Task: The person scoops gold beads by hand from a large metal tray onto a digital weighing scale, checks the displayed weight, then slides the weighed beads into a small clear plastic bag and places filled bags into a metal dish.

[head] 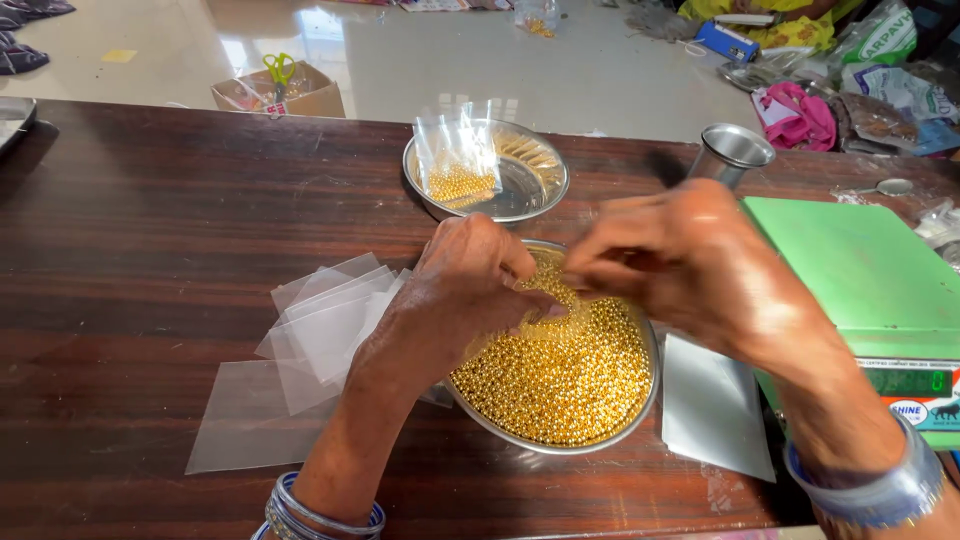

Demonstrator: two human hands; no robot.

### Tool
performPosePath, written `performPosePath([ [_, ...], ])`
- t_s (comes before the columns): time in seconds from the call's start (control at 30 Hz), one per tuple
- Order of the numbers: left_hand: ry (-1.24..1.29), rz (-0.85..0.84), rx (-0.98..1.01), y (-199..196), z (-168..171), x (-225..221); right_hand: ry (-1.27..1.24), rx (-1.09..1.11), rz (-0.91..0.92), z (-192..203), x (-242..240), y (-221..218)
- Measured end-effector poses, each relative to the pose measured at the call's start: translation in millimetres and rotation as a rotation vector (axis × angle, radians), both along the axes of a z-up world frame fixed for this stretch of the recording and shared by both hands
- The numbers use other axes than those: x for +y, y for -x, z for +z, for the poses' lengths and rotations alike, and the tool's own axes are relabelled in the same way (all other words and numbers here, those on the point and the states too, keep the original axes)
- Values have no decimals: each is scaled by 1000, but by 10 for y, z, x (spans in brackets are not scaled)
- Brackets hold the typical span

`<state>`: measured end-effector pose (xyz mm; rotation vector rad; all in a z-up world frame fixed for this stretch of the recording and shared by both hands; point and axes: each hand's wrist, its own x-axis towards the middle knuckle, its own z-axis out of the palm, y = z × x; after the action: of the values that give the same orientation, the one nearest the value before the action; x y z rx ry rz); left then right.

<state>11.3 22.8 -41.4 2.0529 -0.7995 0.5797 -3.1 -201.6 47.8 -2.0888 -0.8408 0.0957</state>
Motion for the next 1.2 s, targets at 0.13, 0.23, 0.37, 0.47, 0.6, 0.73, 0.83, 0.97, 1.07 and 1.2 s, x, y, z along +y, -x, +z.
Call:
performPosePath([
  [0.13,26,-75,-58,28,184,35,114,-179,-337,-39,-195,63],
  [0.23,123,-153,315,74,455,42,-79,34,-338,-224,-276,-10],
  [0.37,123,-329,601,14,524,-17,-302,487,-325,-367,-174,-17],
  [0.47,170,-352,674,-28,484,-21,-202,343,-337,-441,-202,-42],
  [0.6,212,-307,703,-30,474,26,-242,319,-333,-451,-239,-83],
  [0.73,243,-216,541,-31,449,105,-317,263,-341,-424,-261,-60],
  [0.83,186,-331,501,-100,289,95,-334,213,-402,-372,-260,-32],
  [0.97,344,-521,794,-127,165,59,-214,140,-498,-257,-192,34],
  [1.07,533,-658,882,-92,230,96,-124,139,-464,-242,-260,72],
  [1.2,502,-554,923,-106,209,77,-138,148,-452,-240,-259,93],
])
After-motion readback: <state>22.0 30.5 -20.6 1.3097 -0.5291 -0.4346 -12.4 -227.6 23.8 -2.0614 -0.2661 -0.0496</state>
